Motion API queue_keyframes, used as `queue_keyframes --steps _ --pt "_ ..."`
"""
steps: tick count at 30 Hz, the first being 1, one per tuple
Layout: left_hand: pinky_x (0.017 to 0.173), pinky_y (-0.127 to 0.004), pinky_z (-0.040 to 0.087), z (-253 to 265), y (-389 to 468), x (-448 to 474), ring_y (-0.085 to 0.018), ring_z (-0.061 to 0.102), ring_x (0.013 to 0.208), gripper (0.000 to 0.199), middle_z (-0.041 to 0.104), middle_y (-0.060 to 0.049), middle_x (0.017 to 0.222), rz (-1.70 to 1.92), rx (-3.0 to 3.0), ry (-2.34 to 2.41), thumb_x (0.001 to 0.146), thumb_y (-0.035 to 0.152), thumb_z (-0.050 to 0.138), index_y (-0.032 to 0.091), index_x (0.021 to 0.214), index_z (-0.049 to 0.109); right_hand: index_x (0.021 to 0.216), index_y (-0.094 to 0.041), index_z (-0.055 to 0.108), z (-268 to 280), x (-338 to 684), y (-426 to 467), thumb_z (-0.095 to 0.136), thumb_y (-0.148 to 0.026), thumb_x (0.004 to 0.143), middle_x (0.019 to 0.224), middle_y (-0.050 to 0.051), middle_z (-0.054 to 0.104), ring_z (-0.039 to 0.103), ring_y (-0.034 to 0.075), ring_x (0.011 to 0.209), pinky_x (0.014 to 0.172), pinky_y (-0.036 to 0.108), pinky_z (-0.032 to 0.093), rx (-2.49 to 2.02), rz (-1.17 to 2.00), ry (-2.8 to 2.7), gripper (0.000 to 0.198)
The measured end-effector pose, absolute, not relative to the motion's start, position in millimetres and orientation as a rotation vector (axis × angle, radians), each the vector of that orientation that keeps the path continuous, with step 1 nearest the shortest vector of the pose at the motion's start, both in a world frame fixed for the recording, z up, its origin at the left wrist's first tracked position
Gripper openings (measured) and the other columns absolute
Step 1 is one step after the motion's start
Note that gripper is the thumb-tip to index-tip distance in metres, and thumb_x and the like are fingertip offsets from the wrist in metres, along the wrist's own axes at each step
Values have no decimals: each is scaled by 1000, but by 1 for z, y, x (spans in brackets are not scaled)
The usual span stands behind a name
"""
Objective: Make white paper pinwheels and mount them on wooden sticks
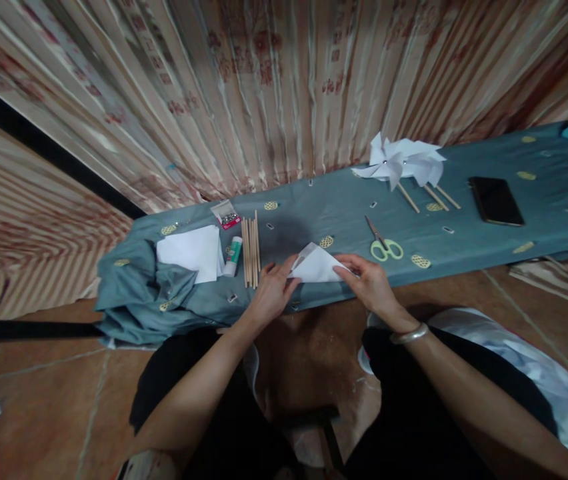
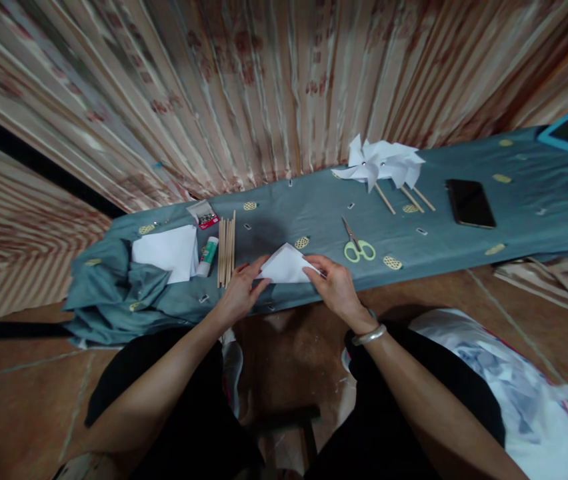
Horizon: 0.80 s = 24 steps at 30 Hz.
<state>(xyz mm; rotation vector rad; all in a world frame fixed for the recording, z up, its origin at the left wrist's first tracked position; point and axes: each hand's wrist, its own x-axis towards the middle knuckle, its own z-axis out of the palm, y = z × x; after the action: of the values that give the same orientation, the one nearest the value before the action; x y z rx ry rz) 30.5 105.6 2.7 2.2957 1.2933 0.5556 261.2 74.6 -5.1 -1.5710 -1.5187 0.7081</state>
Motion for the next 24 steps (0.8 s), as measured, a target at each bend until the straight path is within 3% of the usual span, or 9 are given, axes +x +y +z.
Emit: queue_keyframes --steps 7,9,11,15,24 --pt "104 -45 41 7 109 34 -24 63 111 58 61 -14 131 603 2296 1356 92 29 50 18 146 32 104 -19 68 -18 263 91 64 -38 79 79 4 74 69 19 70 68 33 55 -1619 716 -1437 31" --pt "108 -50 36 12 105 36 -27 53 125 57 54 -16 140 613 2454 1333 92 27 49 17 146 32 103 -20 68 -19 263 94 64 -38 79 78 3 74 69 19 69 67 32 54 -1639 691 -1436 31" --pt "116 -54 22 15 98 41 -28 36 140 51 42 -15 150 587 2678 1217 94 23 44 19 144 36 102 -21 68 -18 262 95 63 -38 79 76 3 74 69 20 67 66 33 54 -1653 647 -1462 29" --pt "120 -51 13 10 82 52 -24 19 148 52 36 -11 154 404 2876 967 96 23 40 16 146 31 102 -22 69 -15 260 94 62 -34 80 76 3 74 70 22 70 69 35 55 -1696 524 -1545 26" --pt "119 -51 15 -2 81 54 -28 22 147 65 32 -17 155 247 2834 1045 93 39 50 11 147 29 106 -20 68 -9 257 95 61 -33 81 81 7 75 71 25 73 71 39 55 -1800 475 -1600 29"
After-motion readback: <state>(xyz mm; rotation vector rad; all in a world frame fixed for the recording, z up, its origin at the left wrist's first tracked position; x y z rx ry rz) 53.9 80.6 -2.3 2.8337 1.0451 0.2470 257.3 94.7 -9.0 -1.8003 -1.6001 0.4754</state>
